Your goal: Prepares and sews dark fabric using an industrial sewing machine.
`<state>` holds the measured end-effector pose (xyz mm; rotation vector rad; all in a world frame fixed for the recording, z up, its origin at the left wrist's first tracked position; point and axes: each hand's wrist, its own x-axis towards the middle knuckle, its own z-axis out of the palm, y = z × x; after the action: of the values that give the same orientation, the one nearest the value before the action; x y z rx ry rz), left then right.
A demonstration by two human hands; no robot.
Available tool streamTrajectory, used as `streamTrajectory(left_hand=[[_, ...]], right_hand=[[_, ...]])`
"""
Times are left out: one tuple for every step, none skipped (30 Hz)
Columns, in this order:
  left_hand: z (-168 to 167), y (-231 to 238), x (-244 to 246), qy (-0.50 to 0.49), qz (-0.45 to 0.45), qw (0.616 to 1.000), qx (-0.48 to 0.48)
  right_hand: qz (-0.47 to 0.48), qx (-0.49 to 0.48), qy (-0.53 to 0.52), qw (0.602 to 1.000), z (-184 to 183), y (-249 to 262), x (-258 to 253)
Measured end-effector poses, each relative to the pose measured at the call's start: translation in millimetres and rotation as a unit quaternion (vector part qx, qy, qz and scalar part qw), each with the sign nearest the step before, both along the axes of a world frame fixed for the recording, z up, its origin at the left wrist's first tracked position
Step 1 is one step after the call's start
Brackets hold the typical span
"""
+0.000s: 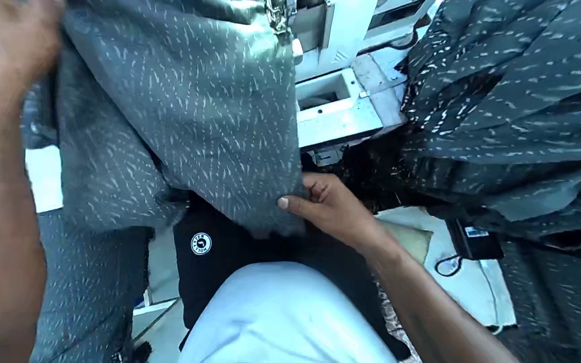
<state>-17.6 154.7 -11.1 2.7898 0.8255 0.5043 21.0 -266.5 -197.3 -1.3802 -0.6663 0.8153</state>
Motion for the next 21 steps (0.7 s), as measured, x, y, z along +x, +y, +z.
streamTrajectory(left_hand=[[0, -33, 4, 0.018, -0.057, 0.997, 0.050], [-5, -74, 2, 0.020, -0.120, 0.990, 0.066], [-18, -115, -5, 0.019, -0.176, 0.984, 0.036], [-38, -152, -14, 0.018, -0.223, 0.974, -0.037], [-60, -183, -24, 0.030, -0.255, 0.958, -0.128], [-83, -206, -31, 0.044, -0.271, 0.940, -0.205], [-104, -223, -38, 0.056, -0.275, 0.924, -0.261], [-120, -234, -43, 0.057, -0.273, 0.913, -0.297], [-131, -242, -45, 0.044, -0.266, 0.909, -0.317], [-138, -245, -46, 0.018, -0.254, 0.910, -0.327], [-142, -247, -48, -0.010, -0.235, 0.911, -0.339], [-143, -246, -51, -0.030, -0.211, 0.908, -0.361], [-142, -244, -55, -0.041, -0.182, 0.900, -0.393], [-140, -242, -59, -0.053, -0.142, 0.885, -0.441], [-139, -241, -63, -0.068, -0.095, 0.855, -0.506], [-138, -240, -66, -0.090, -0.046, 0.808, -0.580], [-137, -240, -67, -0.117, -0.002, 0.757, -0.643], [-135, -240, -66, -0.142, 0.022, 0.722, -0.677], [-129, -237, -65, -0.157, 0.021, 0.712, -0.684], [-119, -230, -65, -0.166, -0.002, 0.731, -0.662], [-102, -219, -67, -0.178, -0.040, 0.767, -0.615]], right_hand=[[-0.018, -0.029, -0.050, 0.998, -7, -4, -10], [-0.045, -0.067, -0.113, 0.990, -14, -10, -20], [-0.072, -0.113, -0.191, 0.972, -19, -16, -28], [-0.094, -0.158, -0.263, 0.947, -21, -21, -35], [-0.108, -0.184, -0.318, 0.924, -21, -24, -40], [-0.116, -0.190, -0.363, 0.905, -18, -25, -45], [-0.113, -0.180, -0.404, 0.890, -12, -24, -48], [-0.104, -0.163, -0.438, 0.878, -6, -22, -50], [-0.092, -0.140, -0.462, 0.871, -1, -18, -50], [-0.076, -0.116, -0.470, 0.872, 2, -15, -49], [-0.063, -0.099, -0.460, 0.880, 5, -13, -48], [-0.063, -0.087, -0.436, 0.894, 6, -12, -45], [-0.078, -0.082, -0.407, 0.906, 7, -12, -39], [-0.104, -0.085, -0.388, 0.912, 10, -11, -29], [-0.139, -0.089, -0.375, 0.912, 13, -7, -15], [-0.176, -0.090, -0.360, 0.912, 16, 1, 1], [-0.200, -0.090, -0.337, 0.916, 19, 12, 17], [-0.202, -0.085, -0.305, 0.927, 23, 25, 33], [-0.189, -0.075, -0.261, 0.944, 26, 39, 47], [-0.164, -0.057, -0.213, 0.961, 30, 51, 56], [-0.134, -0.043, -0.172, 0.975, 33, 62, 62]])
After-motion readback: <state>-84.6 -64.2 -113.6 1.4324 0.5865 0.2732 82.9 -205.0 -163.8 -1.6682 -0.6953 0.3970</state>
